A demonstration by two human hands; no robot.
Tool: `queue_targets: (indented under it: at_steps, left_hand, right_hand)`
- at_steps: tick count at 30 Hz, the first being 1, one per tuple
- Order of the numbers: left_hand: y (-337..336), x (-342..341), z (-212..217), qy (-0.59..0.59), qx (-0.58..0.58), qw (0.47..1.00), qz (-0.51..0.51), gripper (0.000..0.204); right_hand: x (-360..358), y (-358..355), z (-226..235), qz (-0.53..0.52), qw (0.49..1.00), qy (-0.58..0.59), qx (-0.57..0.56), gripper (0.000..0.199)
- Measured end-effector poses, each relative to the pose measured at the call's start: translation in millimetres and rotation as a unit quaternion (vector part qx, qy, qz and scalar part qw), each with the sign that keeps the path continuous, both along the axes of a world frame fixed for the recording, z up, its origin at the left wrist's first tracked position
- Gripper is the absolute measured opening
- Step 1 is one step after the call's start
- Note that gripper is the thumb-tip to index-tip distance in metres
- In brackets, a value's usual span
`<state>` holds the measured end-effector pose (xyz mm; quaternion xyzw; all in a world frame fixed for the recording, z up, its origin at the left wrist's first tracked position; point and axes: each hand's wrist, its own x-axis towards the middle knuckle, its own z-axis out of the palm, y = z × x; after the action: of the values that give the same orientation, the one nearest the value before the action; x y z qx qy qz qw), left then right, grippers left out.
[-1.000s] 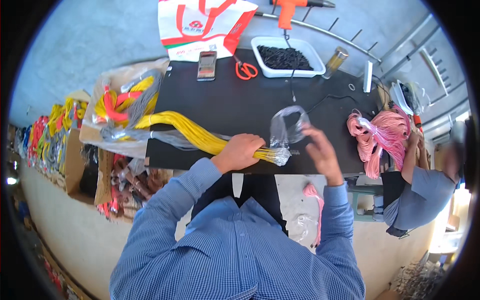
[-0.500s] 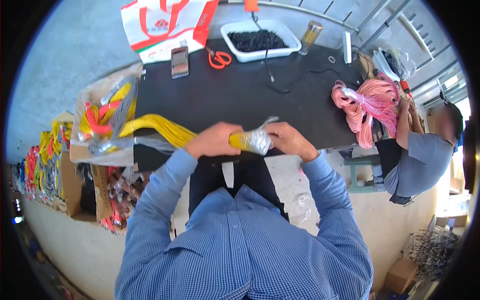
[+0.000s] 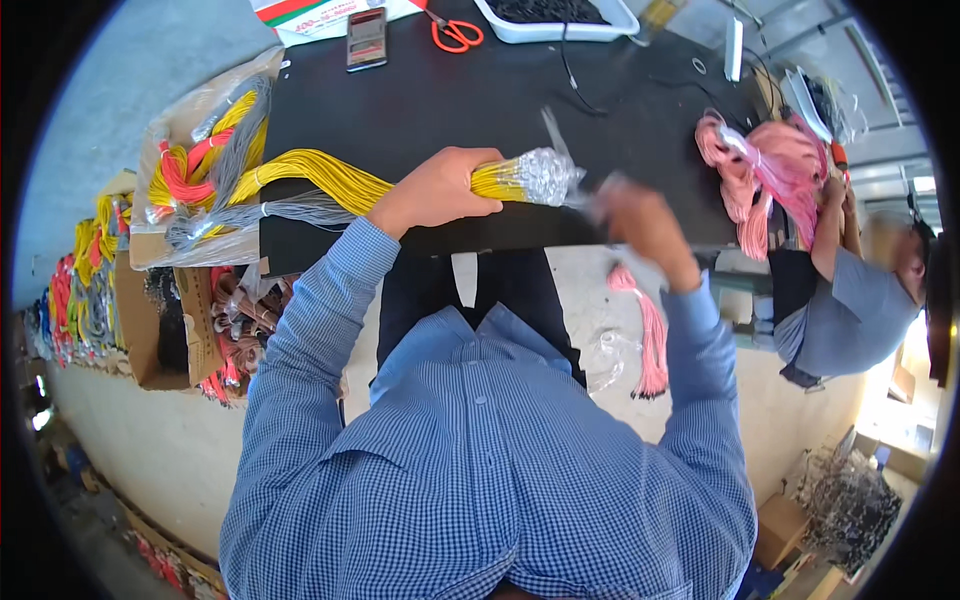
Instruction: Assembling and organizing yellow wire harnesses by attaching small connectors to the wire ends.
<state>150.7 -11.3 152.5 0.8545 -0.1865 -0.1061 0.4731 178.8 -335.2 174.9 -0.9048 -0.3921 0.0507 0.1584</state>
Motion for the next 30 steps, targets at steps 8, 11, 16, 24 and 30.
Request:
queue_targets:
  at_steps: [8,11,16,24,30]
  left_hand:
    - [-25,20,-16,-0.115,0.124,0.986,-0.003,0.042]
    - [-24,17,-21,-0.11,0.135,0.984,-0.036,0.042]
    - [-11,11,-16,-0.068,0.07,0.993,-0.062,0.043]
    - [-10,5,-2,0.023,0.06,0.989,-0.13,0.036]
    - [-3,-4,13,0.099,0.055,0.977,-0.181,0.048]
  right_hand:
    - [-26,-52,44,-0.101,0.73,0.293,0.608,0.054]
    - [-2,-57,20,-0.181,0.832,0.181,0.493,0.049]
    - [-31,-22,-13,-0.234,0.922,0.176,0.254,0.062]
    - [-7,46,6,0.086,0.966,-0.103,0.223,0.073]
    - [0,50,6,0.131,0.977,-0.025,0.166,0.022]
